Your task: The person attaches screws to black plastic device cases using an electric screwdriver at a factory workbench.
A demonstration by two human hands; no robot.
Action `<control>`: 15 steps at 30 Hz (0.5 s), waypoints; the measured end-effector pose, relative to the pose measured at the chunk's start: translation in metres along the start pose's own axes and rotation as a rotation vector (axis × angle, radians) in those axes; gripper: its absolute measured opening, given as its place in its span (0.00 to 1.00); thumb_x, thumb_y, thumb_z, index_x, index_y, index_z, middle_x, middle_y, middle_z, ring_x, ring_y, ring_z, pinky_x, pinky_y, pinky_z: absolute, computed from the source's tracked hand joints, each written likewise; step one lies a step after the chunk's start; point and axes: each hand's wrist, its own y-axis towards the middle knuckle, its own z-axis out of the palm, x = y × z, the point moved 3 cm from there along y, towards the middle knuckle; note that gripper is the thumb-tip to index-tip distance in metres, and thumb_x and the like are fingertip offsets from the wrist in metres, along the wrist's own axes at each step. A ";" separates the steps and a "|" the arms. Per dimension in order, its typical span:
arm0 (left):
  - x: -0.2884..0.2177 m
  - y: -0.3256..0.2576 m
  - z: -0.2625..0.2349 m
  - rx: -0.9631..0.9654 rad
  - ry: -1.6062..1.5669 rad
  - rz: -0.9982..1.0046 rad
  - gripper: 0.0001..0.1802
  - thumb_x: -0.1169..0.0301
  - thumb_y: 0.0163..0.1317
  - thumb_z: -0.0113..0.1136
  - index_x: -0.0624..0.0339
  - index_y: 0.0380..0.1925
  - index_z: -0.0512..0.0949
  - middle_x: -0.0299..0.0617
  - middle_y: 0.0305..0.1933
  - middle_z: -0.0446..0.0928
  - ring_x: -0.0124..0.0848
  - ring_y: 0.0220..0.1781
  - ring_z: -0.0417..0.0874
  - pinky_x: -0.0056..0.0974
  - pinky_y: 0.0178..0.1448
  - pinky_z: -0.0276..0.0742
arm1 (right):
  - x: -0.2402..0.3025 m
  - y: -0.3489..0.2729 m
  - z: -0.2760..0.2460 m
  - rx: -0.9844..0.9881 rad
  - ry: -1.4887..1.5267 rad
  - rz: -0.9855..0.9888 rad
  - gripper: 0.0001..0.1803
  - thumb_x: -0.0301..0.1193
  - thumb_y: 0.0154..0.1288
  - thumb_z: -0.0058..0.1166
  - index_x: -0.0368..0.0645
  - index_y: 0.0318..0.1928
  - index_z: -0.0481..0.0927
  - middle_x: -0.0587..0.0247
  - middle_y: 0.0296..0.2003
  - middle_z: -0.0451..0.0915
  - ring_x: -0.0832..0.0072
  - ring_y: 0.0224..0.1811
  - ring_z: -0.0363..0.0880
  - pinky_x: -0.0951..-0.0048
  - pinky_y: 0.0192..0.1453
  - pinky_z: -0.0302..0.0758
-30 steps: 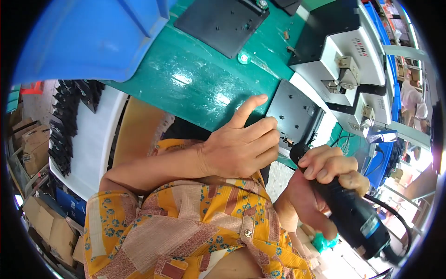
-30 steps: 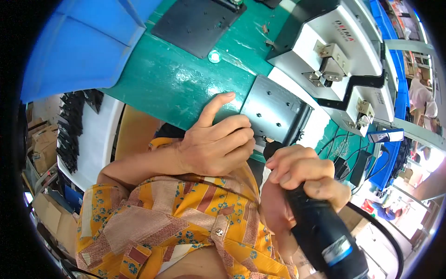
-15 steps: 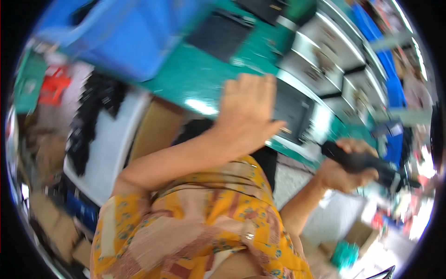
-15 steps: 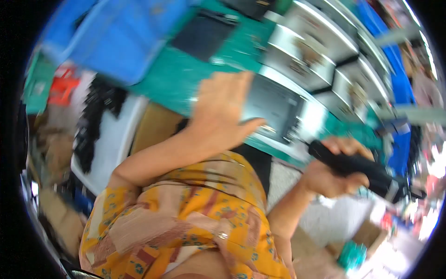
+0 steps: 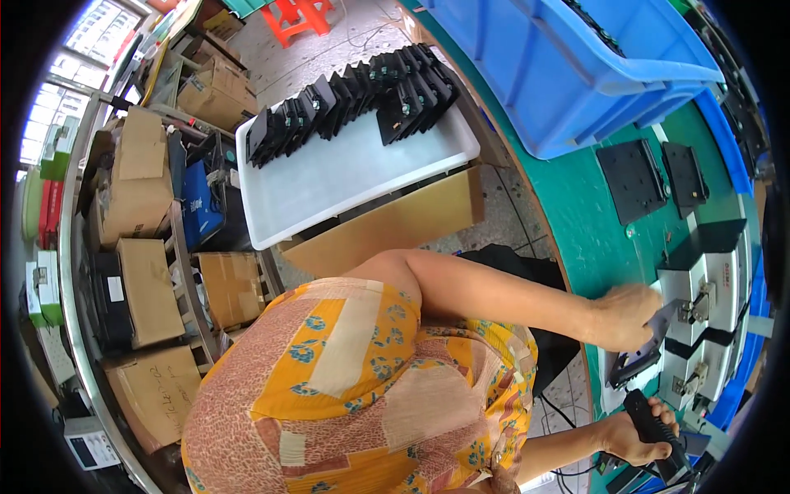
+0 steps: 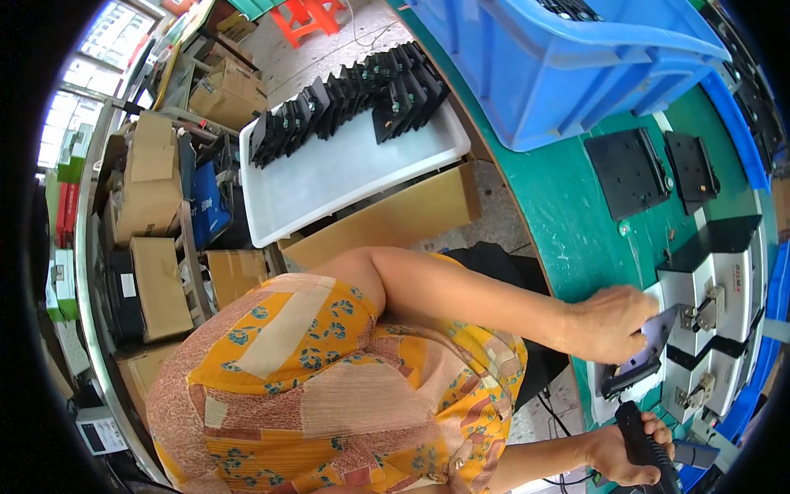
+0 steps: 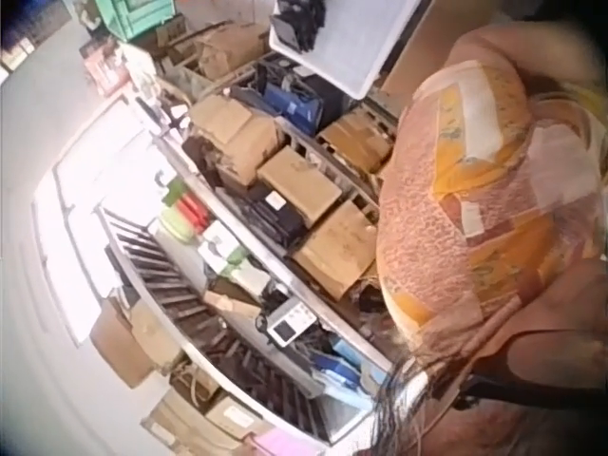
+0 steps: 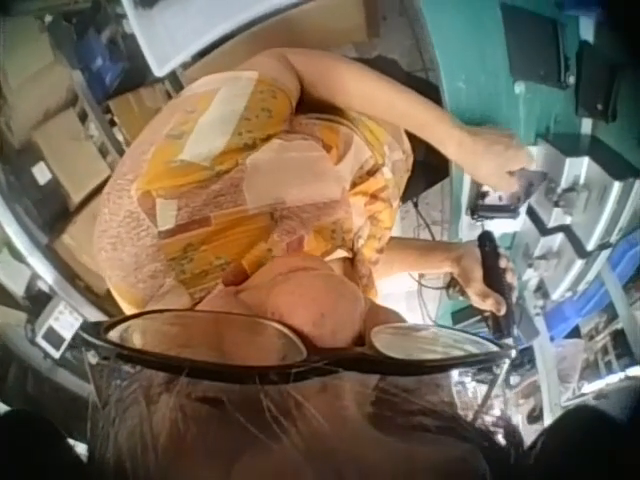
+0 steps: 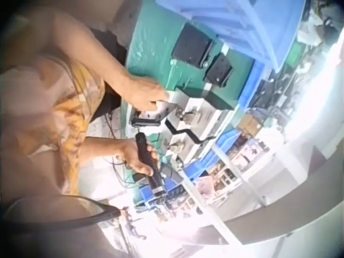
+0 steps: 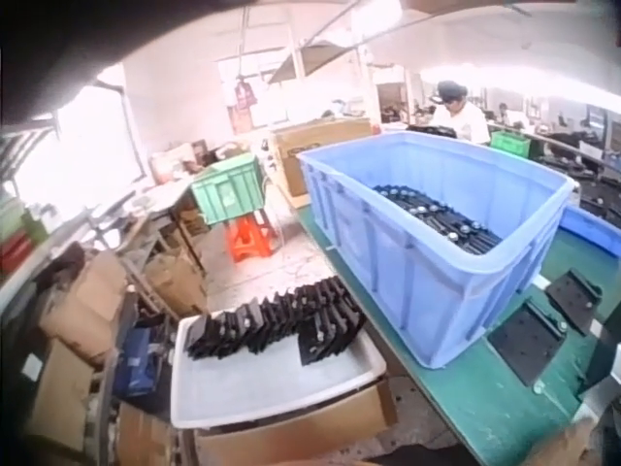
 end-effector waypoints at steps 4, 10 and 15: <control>-0.001 -0.010 -0.002 -0.023 -0.087 0.014 0.11 0.73 0.55 0.60 0.73 0.26 0.71 0.65 0.26 0.75 0.60 0.39 0.82 0.55 0.43 0.76 | 0.002 -0.004 0.006 -0.039 -0.013 -0.037 0.36 0.60 0.67 0.54 0.31 0.43 0.71 0.56 0.31 0.70 0.64 0.33 0.69 0.61 0.40 0.71; 0.007 -0.042 -0.059 -0.135 -0.217 0.125 0.13 0.70 0.62 0.60 0.70 0.30 0.71 0.53 0.25 0.75 0.39 0.30 0.81 0.48 0.37 0.74 | 0.001 -0.001 0.006 -0.019 0.003 -0.034 0.36 0.57 0.69 0.54 0.29 0.43 0.71 0.55 0.30 0.70 0.64 0.32 0.69 0.61 0.40 0.72; 0.024 -0.131 -0.159 -0.207 -0.449 -0.222 0.12 0.68 0.69 0.61 0.65 0.47 0.81 0.37 0.39 0.84 0.23 0.38 0.81 0.32 0.40 0.80 | 0.009 -0.002 0.013 -0.019 -0.045 -0.056 0.35 0.57 0.69 0.55 0.29 0.43 0.72 0.56 0.31 0.71 0.65 0.32 0.70 0.62 0.39 0.72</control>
